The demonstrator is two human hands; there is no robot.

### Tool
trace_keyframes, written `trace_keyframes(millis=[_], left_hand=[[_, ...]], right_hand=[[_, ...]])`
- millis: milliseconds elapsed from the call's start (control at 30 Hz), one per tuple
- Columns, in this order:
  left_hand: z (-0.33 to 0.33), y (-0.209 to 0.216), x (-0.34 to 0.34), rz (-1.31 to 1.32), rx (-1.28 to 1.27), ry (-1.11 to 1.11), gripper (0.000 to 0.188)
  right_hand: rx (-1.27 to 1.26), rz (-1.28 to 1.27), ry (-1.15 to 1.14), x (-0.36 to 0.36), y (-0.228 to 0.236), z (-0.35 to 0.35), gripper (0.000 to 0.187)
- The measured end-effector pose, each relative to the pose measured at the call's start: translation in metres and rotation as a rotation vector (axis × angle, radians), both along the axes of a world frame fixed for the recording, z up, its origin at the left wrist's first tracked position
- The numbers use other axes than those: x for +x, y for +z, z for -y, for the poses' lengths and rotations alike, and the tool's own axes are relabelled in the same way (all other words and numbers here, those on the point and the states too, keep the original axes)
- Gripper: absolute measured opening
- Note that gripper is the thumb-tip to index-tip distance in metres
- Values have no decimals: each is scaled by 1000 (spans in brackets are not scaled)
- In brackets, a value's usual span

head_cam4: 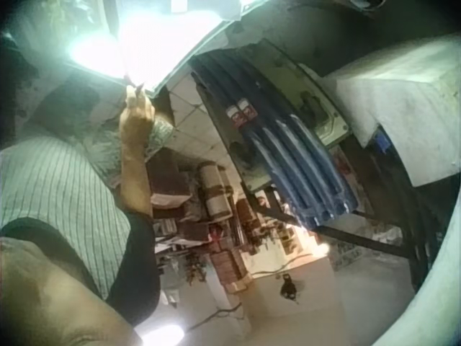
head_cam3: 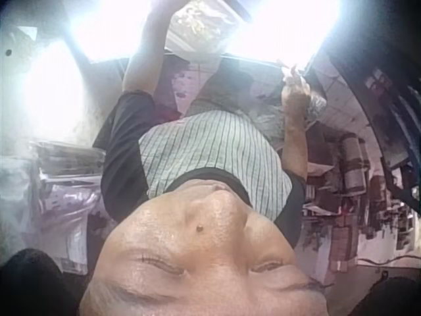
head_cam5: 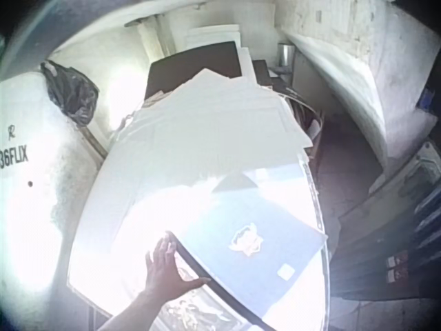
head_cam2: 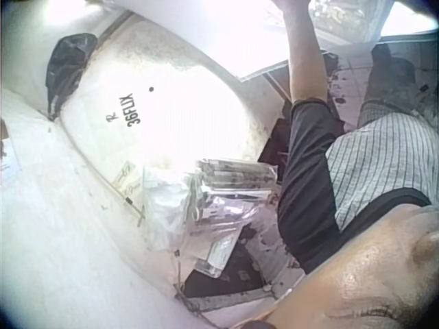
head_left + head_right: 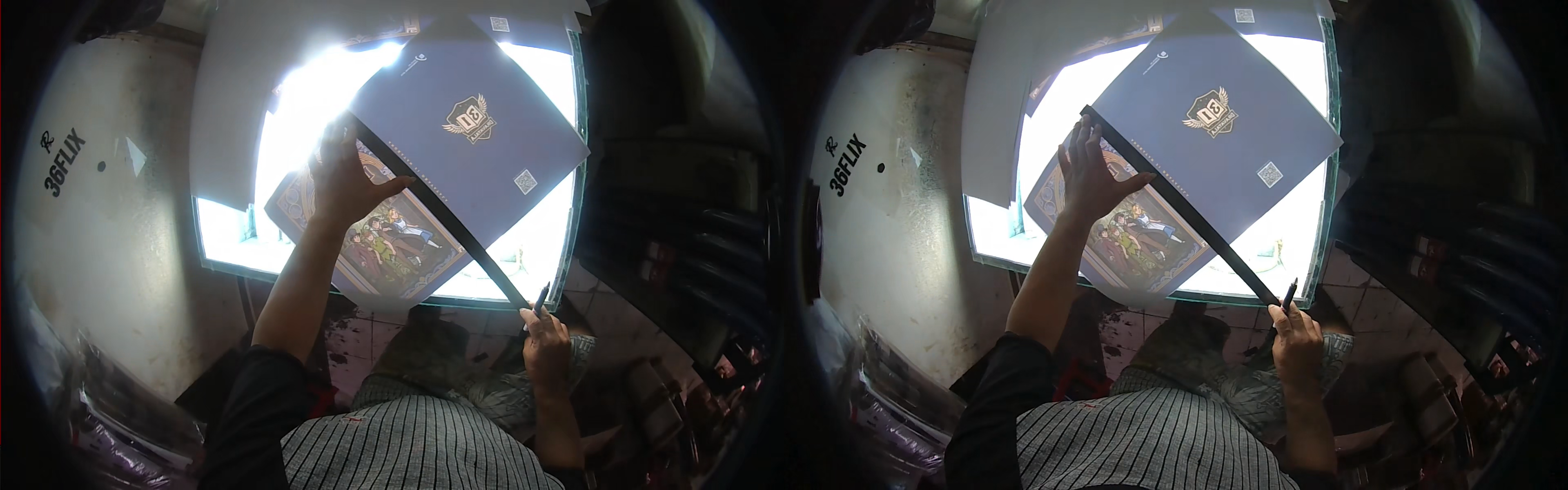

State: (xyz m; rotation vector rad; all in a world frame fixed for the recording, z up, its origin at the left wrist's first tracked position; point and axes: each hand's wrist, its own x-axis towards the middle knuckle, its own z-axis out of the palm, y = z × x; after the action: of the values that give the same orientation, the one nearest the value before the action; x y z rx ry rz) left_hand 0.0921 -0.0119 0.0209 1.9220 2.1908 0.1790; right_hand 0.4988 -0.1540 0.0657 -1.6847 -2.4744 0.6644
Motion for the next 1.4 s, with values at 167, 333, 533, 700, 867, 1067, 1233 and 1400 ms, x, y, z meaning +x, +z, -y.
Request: trace_keyframes(millis=[167,333,533,700,867,1067,1233,1400], left_hand=[[-4,22,3,24,-196,44,138],[-8,33,10,-21,-360,106,144],[-10,37,9,-24,-343,116,145],[-5,35,6,-35,-325,126,145],[-4,36,6,-4,-335,134,147],[1,31,2,-6,-313,130,147],[-3,31,4,-3,-306,125,147],[-2,28,4,-20,-294,121,148]], right_hand=[[10,-76,40,1,5,-7,30],[22,-653,-379,-6,3,-45,16],[-4,-997,-35,-200,-20,-203,12],[-37,-991,156,-294,-54,-263,13],[-73,-947,169,-303,-65,-267,16],[-174,-950,171,-306,-56,-265,14],[-132,-994,185,-307,-55,-269,14],[-159,-958,177,-303,-59,-274,15]])
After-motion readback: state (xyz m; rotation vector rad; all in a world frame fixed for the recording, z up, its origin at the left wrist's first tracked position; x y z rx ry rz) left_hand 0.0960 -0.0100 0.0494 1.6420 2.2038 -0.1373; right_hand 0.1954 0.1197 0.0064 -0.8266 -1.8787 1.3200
